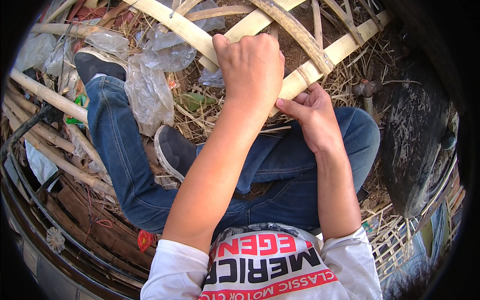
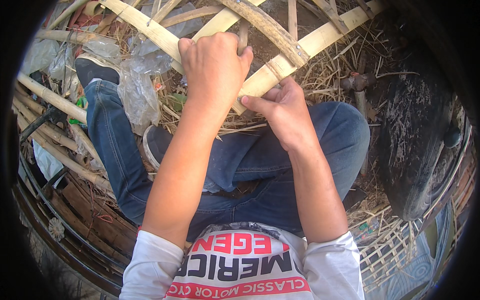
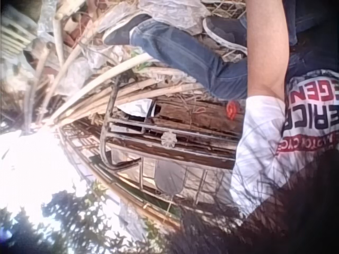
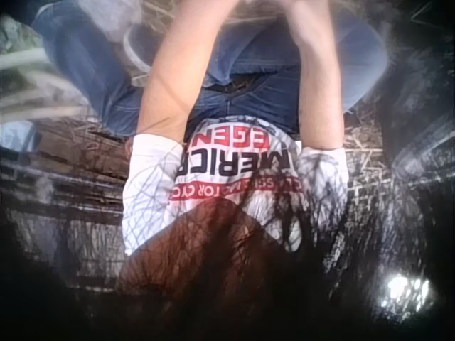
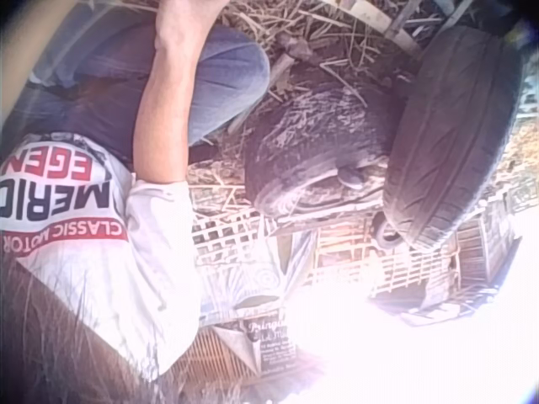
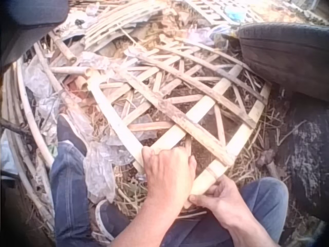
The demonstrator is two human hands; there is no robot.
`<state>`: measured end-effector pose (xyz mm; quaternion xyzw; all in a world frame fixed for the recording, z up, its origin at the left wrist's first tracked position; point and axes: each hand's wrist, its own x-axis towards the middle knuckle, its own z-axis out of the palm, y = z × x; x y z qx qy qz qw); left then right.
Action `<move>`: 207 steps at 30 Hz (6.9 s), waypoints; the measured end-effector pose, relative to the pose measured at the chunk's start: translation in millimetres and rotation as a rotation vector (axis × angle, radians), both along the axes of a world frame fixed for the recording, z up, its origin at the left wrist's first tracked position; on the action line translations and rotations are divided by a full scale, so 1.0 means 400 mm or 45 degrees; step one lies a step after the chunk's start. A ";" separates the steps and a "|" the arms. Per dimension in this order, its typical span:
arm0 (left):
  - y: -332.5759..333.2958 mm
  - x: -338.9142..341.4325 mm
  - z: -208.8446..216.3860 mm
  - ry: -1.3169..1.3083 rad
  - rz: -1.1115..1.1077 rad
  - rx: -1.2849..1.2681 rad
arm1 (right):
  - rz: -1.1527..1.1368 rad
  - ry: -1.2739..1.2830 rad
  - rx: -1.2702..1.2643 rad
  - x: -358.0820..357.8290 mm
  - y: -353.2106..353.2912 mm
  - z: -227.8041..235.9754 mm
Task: The person hammers a wooden lattice, turns it over, and fits bamboo strips into the structure by hand while sitting on the ground.
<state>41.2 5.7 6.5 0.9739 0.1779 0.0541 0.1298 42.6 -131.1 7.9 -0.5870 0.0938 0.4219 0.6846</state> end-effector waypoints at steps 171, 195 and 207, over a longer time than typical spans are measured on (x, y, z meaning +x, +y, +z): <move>0.007 -0.242 -0.072 -0.154 -0.445 0.035 | -0.134 -0.427 -0.594 -0.154 -0.484 0.240; 0.004 -0.245 -0.068 -0.197 -0.445 -0.018 | 0.293 -0.280 -0.489 -0.290 -0.218 0.191; 0.002 -0.245 -0.067 -0.186 -0.443 -0.008 | 0.310 -0.248 -0.511 -0.288 -0.217 0.180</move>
